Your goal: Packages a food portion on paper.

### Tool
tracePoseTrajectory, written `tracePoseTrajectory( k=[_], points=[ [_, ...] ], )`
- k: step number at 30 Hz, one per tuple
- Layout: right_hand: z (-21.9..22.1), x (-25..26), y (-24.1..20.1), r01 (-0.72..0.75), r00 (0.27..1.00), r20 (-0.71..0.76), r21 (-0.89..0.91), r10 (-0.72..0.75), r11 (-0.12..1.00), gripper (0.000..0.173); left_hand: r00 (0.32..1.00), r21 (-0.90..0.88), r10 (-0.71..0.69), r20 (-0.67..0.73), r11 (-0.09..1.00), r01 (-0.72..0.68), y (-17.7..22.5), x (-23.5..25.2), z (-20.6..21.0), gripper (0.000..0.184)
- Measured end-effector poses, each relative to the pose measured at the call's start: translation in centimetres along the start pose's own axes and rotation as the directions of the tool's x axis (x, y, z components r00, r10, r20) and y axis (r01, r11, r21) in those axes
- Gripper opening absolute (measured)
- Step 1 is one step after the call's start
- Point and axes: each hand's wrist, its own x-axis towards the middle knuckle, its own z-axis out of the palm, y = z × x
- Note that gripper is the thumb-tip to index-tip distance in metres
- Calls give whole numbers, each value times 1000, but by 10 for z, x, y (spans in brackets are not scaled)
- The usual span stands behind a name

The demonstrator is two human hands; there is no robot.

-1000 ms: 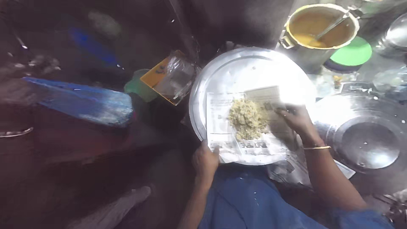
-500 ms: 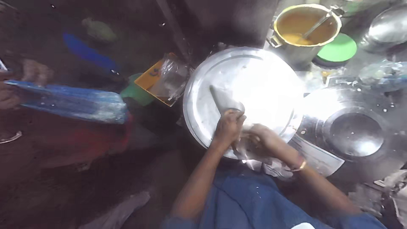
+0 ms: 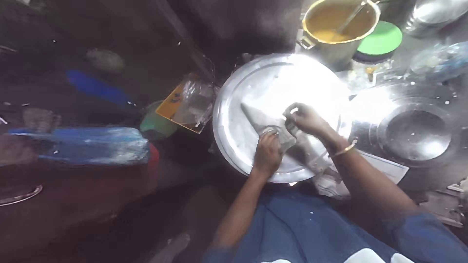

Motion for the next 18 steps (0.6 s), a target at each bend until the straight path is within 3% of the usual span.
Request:
tracePoseTrajectory(
  k=[2,3,4,7,9,11,14,16,18],
  points=[
    [4,38,-6,-63,994,-99,-181,46,981,65,998,-56,-45,32,997,47,-1,2,-4,27],
    [11,55,-9,-127,992,-46,-230,120,965,79,995,-93,-80,65,992,86,-1,3,-8,30],
    [23,70,-14,-167,983,28,-279,182,946,82,987,-123,-116,113,984,129,-2,6,-14,33],
    [53,97,-38,-85,947,221,-534,235,841,33,944,-214,-165,287,949,231,-13,15,-34,36],
    [58,93,-41,42,932,305,-624,194,780,26,955,-271,-169,245,934,234,-23,15,-35,27],
    [50,66,-29,142,969,246,-530,-9,836,30,954,-255,-297,29,921,294,-30,13,-24,17],
    [53,26,13,440,898,66,-169,-436,882,28,869,-191,-494,-34,857,479,-43,17,-20,40],
    [56,0,26,557,830,103,-233,-549,797,37,896,-219,-440,53,871,441,-47,27,-25,50],
    [66,-21,40,600,785,203,-482,-585,639,68,903,-215,-380,201,882,419,-47,39,-37,61]
  ],
)
